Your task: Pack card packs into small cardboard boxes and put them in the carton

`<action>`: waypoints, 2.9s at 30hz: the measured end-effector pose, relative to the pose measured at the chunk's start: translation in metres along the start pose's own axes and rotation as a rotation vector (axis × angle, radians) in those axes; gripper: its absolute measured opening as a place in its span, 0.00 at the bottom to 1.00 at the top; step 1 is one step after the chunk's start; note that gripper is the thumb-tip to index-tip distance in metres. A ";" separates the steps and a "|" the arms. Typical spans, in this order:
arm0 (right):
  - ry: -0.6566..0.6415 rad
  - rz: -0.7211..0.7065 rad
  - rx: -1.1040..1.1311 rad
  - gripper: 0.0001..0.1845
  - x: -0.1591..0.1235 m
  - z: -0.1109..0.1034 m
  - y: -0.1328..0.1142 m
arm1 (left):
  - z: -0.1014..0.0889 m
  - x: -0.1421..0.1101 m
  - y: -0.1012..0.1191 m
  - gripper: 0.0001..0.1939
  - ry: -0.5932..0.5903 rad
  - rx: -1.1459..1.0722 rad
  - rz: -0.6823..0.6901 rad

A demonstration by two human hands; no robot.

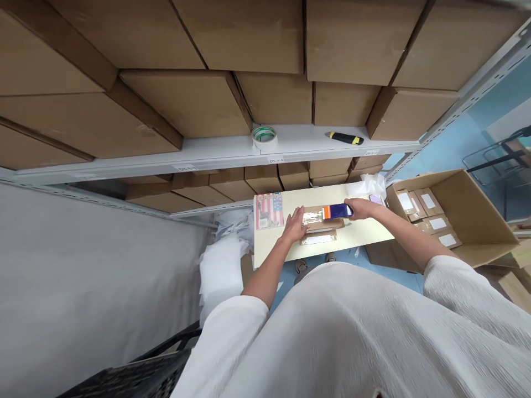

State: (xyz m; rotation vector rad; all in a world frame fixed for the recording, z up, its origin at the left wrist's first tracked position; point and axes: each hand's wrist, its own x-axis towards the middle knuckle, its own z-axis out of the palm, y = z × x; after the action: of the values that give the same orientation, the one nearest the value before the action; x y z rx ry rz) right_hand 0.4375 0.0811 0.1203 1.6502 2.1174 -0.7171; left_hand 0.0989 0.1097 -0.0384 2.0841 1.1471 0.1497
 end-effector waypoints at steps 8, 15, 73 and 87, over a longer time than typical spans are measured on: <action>0.008 0.039 -0.002 0.25 -0.037 0.025 0.104 | -0.002 -0.001 0.003 0.49 -0.013 0.038 -0.036; -0.026 0.033 0.034 0.25 -0.031 0.051 0.147 | -0.004 0.001 0.005 0.50 -0.017 0.074 -0.073; 0.095 0.717 0.238 0.28 0.012 0.150 0.060 | 0.000 0.001 0.011 0.46 0.033 0.014 -0.060; 0.173 0.395 0.393 0.52 0.049 0.087 -0.036 | 0.010 0.023 0.026 0.61 0.192 -0.113 -0.442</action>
State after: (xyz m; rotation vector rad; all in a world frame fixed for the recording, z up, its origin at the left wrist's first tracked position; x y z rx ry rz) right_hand 0.3878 0.0617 0.0288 2.3270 1.7419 -0.9261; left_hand 0.1349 0.1135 -0.0345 1.6987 1.6470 0.1989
